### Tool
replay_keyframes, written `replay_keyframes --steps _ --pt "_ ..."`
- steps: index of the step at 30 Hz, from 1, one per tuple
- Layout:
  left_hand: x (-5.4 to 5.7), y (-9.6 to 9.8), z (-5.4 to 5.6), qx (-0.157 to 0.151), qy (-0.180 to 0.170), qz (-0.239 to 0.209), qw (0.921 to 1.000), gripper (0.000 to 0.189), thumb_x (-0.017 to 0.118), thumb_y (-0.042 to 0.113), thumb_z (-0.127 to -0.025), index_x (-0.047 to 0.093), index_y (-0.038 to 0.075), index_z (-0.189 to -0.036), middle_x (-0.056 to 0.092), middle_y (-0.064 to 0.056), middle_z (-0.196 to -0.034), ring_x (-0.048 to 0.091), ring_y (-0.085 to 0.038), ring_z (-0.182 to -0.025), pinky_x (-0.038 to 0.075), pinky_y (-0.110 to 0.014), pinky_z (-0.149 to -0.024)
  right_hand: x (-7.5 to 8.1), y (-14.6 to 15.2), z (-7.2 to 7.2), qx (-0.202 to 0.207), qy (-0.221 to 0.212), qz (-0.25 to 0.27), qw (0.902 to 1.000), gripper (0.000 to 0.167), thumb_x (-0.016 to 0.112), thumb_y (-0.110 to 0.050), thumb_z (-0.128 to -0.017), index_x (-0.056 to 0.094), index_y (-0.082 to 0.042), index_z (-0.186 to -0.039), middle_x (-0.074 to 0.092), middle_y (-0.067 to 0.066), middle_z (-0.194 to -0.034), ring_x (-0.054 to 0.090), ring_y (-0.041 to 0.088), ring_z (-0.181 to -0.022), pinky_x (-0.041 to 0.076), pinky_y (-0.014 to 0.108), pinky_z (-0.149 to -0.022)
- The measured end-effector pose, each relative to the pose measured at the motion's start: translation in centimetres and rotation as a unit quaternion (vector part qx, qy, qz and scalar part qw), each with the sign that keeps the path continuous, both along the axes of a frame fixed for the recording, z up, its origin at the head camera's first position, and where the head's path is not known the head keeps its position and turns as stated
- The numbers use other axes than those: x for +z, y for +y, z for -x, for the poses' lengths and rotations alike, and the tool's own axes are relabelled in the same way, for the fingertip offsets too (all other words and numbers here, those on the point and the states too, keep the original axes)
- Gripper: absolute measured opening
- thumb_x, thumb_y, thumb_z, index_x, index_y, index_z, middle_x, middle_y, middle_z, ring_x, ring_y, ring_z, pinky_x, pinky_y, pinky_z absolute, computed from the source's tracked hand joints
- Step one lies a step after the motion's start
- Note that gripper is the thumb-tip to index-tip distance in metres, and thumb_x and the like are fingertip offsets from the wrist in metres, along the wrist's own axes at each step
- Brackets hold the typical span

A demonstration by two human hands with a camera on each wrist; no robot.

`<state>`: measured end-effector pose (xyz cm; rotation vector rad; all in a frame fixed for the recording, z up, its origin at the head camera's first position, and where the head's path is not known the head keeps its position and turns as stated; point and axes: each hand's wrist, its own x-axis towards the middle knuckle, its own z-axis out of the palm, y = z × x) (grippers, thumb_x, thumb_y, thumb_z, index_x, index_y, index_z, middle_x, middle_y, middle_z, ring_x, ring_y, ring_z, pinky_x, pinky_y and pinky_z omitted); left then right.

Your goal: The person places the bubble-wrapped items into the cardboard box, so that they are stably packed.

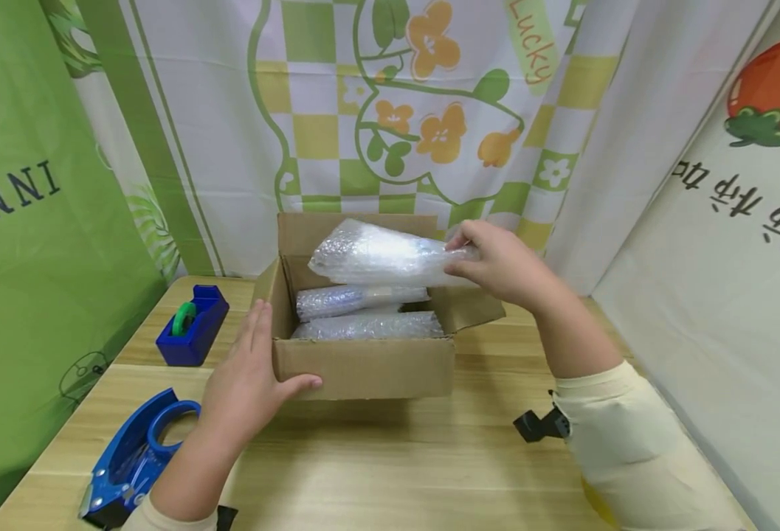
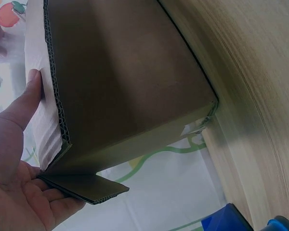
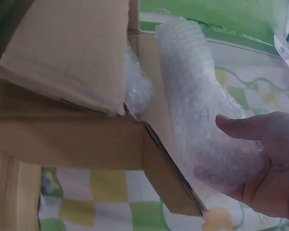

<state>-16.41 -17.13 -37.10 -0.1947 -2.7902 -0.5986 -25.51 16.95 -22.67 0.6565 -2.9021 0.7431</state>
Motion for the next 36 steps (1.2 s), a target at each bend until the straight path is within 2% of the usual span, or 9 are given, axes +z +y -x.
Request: replay_keyframes --steps 6,11,14,18,22,25,28,32,36 --pt "0.0 -0.1 0.0 -0.002 0.005 0.000 1.0000 0.129 0.075 0.067 -0.071 0.003 0.004 -0.158 0.007 -0.017 -0.165 0.021 -0.042 -0.147 0.036 -0.064 -0.107 -1.4 -2.5 0.7 0.036 0.021 -0.040 0.9984 0.025 0.073 -0.022 -0.089 0.062 -0.010 -0.108 0.063 0.006 -0.119 0.059 0.026 -0.113 0.049 0.045 -0.095" --pt "0.0 -0.1 0.0 -0.002 0.005 0.000 1.0000 0.129 0.075 0.067 -0.071 0.004 0.004 -0.158 0.008 -0.018 -0.165 0.021 -0.042 -0.147 0.034 -0.064 -0.108 -2.9 -4.2 1.1 0.063 0.068 -0.098 0.9908 0.023 0.073 -0.024 -0.090 0.062 -0.012 -0.106 0.063 0.004 -0.113 0.061 0.024 -0.106 0.051 0.042 -0.090" --pt "0.0 -0.2 0.1 -0.001 0.003 0.001 1.0000 0.129 0.075 0.067 -0.071 0.004 0.003 -0.158 0.008 -0.018 -0.165 0.020 -0.042 -0.148 0.034 -0.064 -0.109 -4.0 -4.8 1.4 0.079 0.077 -0.118 0.9868 0.023 0.070 -0.025 -0.092 0.062 -0.013 -0.109 0.062 0.003 -0.113 0.060 0.021 -0.103 0.051 0.039 -0.088" --pt "0.0 -0.2 0.0 -0.001 -0.003 0.003 1.0000 0.129 0.074 0.068 -0.071 0.003 0.004 -0.158 0.006 -0.017 -0.165 0.019 -0.042 -0.148 0.033 -0.063 -0.109 -4.9 -5.0 1.4 0.104 0.090 -0.155 0.9782 0.026 0.067 -0.028 -0.095 0.064 -0.013 -0.116 0.062 0.005 -0.120 0.055 0.026 -0.113 0.046 0.041 -0.098" --pt "0.1 -0.2 0.0 -0.001 -0.004 0.001 1.0000 0.129 0.074 0.068 -0.072 0.002 0.004 -0.158 0.006 -0.017 -0.165 0.019 -0.042 -0.148 0.033 -0.063 -0.110 -4.9 -4.9 1.1 0.111 0.115 -0.196 0.9674 0.035 0.065 -0.033 -0.095 0.066 -0.013 -0.124 0.060 0.008 -0.131 0.048 0.030 -0.125 0.038 0.045 -0.109" --pt "0.1 -0.2 -0.1 -0.001 -0.003 0.001 1.0000 0.129 0.073 0.069 -0.071 0.002 0.004 -0.158 0.006 -0.017 -0.165 0.019 -0.042 -0.148 0.034 -0.063 -0.109 -4.6 -5.3 0.7 0.125 0.141 -0.193 0.9630 0.044 0.064 -0.035 -0.096 0.060 -0.012 -0.133 0.054 0.010 -0.140 0.044 0.030 -0.132 0.036 0.045 -0.113" --pt "0.1 -0.2 -0.1 0.001 0.000 0.002 1.0000 0.130 0.074 0.069 -0.071 0.002 0.004 -0.158 0.007 -0.018 -0.165 0.020 -0.042 -0.148 0.034 -0.064 -0.108 -4.5 -6.0 0.4 0.161 0.165 -0.185 0.9554 0.051 0.062 -0.034 -0.097 0.053 -0.012 -0.142 0.049 0.010 -0.147 0.041 0.030 -0.138 0.034 0.043 -0.116" --pt "0.0 -0.1 -0.1 -0.001 0.007 0.001 1.0000 0.130 0.075 0.067 -0.071 0.004 0.003 -0.158 0.009 -0.019 -0.164 0.020 -0.042 -0.147 0.034 -0.063 -0.109 -5.4 -6.6 0.4 0.197 0.157 -0.202 0.9464 0.053 0.062 -0.035 -0.097 0.049 -0.018 -0.146 0.047 0.007 -0.151 0.044 0.027 -0.139 0.040 0.044 -0.112" --pt "0.1 0.0 0.0 -0.005 0.008 0.000 1.0000 0.129 0.075 0.067 -0.071 0.005 0.002 -0.157 0.010 -0.020 -0.164 0.021 -0.042 -0.147 0.033 -0.062 -0.110 -6.6 -6.3 0.9 0.198 0.107 -0.201 0.9533 0.053 0.061 -0.035 -0.098 0.047 -0.024 -0.148 0.044 0.001 -0.153 0.046 0.024 -0.137 0.047 0.044 -0.105"
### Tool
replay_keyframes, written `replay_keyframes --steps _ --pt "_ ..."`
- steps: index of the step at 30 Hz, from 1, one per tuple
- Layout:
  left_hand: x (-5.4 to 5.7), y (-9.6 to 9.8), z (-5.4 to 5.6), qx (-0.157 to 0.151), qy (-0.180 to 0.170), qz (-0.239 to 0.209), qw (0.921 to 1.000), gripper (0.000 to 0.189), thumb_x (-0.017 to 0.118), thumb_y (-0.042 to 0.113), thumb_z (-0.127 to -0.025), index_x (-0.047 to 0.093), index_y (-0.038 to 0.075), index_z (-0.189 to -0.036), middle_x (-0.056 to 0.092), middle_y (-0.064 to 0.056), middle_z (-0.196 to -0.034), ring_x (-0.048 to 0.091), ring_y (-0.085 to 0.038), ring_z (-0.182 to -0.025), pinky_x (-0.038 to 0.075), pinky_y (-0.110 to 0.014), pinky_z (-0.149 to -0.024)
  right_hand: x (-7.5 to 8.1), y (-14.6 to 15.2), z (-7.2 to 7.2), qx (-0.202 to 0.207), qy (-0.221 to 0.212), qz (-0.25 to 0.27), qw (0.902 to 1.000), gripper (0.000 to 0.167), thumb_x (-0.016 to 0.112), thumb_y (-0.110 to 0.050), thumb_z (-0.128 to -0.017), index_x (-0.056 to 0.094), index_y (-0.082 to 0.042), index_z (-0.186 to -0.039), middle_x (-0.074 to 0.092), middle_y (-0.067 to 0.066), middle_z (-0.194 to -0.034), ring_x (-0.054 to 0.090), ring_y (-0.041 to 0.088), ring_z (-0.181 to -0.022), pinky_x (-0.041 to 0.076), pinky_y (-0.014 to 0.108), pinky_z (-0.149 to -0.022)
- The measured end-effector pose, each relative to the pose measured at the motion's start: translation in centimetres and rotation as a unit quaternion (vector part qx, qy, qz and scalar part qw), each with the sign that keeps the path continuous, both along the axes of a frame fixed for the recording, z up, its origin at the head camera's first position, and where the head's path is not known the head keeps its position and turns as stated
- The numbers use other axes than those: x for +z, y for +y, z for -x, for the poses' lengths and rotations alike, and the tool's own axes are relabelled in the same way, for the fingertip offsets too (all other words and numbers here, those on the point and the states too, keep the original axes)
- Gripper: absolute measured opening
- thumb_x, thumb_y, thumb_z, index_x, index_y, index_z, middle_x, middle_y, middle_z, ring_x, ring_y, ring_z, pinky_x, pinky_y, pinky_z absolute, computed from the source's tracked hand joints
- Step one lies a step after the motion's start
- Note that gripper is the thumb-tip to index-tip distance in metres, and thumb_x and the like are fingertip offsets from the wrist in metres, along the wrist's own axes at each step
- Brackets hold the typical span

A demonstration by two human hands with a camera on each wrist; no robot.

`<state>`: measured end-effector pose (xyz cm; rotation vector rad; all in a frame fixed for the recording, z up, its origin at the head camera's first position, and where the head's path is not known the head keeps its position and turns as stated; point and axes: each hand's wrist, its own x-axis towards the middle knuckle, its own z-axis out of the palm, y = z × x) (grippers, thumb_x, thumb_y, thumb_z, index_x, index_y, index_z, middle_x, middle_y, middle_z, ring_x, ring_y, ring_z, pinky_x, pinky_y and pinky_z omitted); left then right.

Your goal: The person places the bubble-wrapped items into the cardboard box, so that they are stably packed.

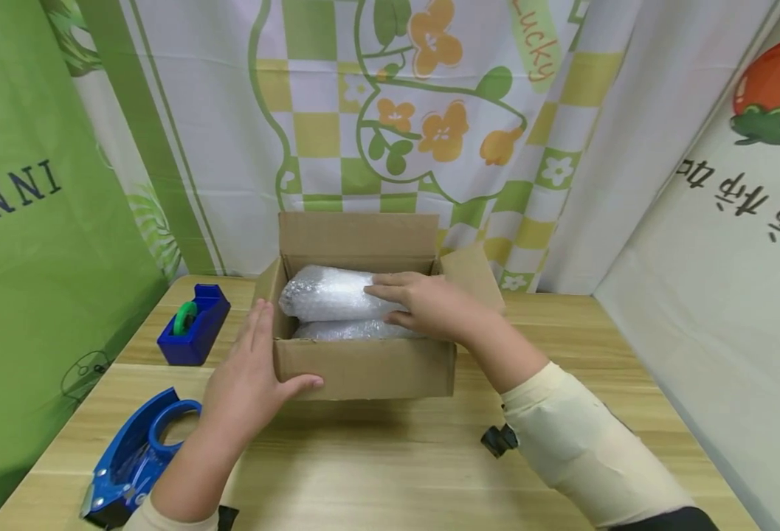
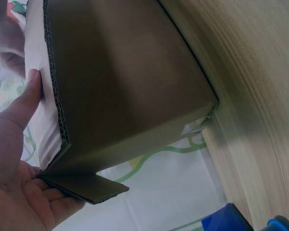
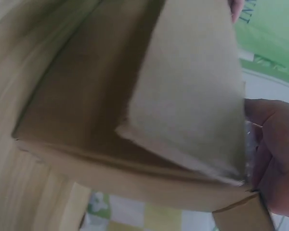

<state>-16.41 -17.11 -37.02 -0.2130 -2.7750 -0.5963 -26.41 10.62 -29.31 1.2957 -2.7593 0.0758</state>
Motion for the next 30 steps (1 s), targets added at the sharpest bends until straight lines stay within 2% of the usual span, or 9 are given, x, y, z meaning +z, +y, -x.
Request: replay_keyframes --steps 4,13,17,21,25,30 --pt "0.1 0.0 0.0 0.002 -0.005 0.003 1.0000 0.129 0.075 0.067 -0.071 0.004 0.002 -0.158 0.008 -0.019 -0.164 0.021 -0.042 -0.147 0.035 -0.063 -0.108 -0.9 0.4 0.6 -0.003 -0.048 0.013 0.9987 0.054 0.060 -0.033 -0.099 0.044 -0.023 -0.149 0.040 0.002 -0.156 0.043 0.026 -0.139 0.043 0.046 -0.108" --pt "0.3 -0.4 0.1 0.006 -0.017 0.008 0.9998 0.130 0.073 0.070 -0.071 0.001 0.004 -0.158 0.007 -0.019 -0.164 0.019 -0.042 -0.148 0.039 -0.064 -0.104 -1.2 0.1 1.0 -0.001 -0.072 0.004 0.9974 0.057 0.058 -0.034 -0.099 0.041 -0.022 -0.151 0.038 0.004 -0.157 0.039 0.028 -0.142 0.036 0.047 -0.114" --pt "0.9 -0.6 0.1 0.000 -0.044 0.003 0.9990 0.131 0.069 0.075 -0.070 0.000 0.006 -0.158 0.003 -0.017 -0.165 0.017 -0.043 -0.148 0.033 -0.065 -0.108 -1.1 0.5 0.5 -0.012 -0.043 0.027 0.9986 0.060 0.056 -0.038 -0.100 0.037 -0.019 -0.153 0.037 0.008 -0.157 0.035 0.030 -0.144 0.031 0.048 -0.117" --pt "1.6 -0.8 0.0 -0.010 -0.058 0.007 0.9982 0.130 0.064 0.080 -0.071 0.000 0.008 -0.158 0.002 -0.017 -0.165 0.014 -0.043 -0.149 0.026 -0.064 -0.113 -0.6 1.6 -0.8 -0.032 0.004 0.066 0.9973 0.065 0.055 -0.043 -0.099 0.034 -0.017 -0.154 0.031 0.012 -0.159 0.029 0.031 -0.147 0.026 0.050 -0.119" --pt "2.0 -0.8 -0.1 -0.013 -0.052 0.017 0.9984 0.124 0.057 0.081 -0.075 0.001 0.009 -0.159 0.001 -0.017 -0.165 0.009 -0.042 -0.150 0.020 -0.063 -0.116 0.2 3.4 -2.8 -0.065 0.040 0.089 0.9931 0.072 0.054 -0.050 -0.098 0.026 -0.020 -0.157 0.022 0.009 -0.163 0.019 0.031 -0.150 0.019 0.053 -0.121" --pt "2.1 -0.7 0.1 -0.014 -0.025 0.035 0.9990 0.118 0.051 0.081 -0.079 0.005 0.008 -0.159 0.002 -0.018 -0.165 0.001 -0.041 -0.151 0.010 -0.059 -0.120 0.6 5.7 -5.1 -0.116 0.081 0.087 0.9862 0.083 0.054 -0.057 -0.094 0.015 -0.021 -0.159 0.012 0.008 -0.165 0.014 0.034 -0.151 0.015 0.060 -0.120"
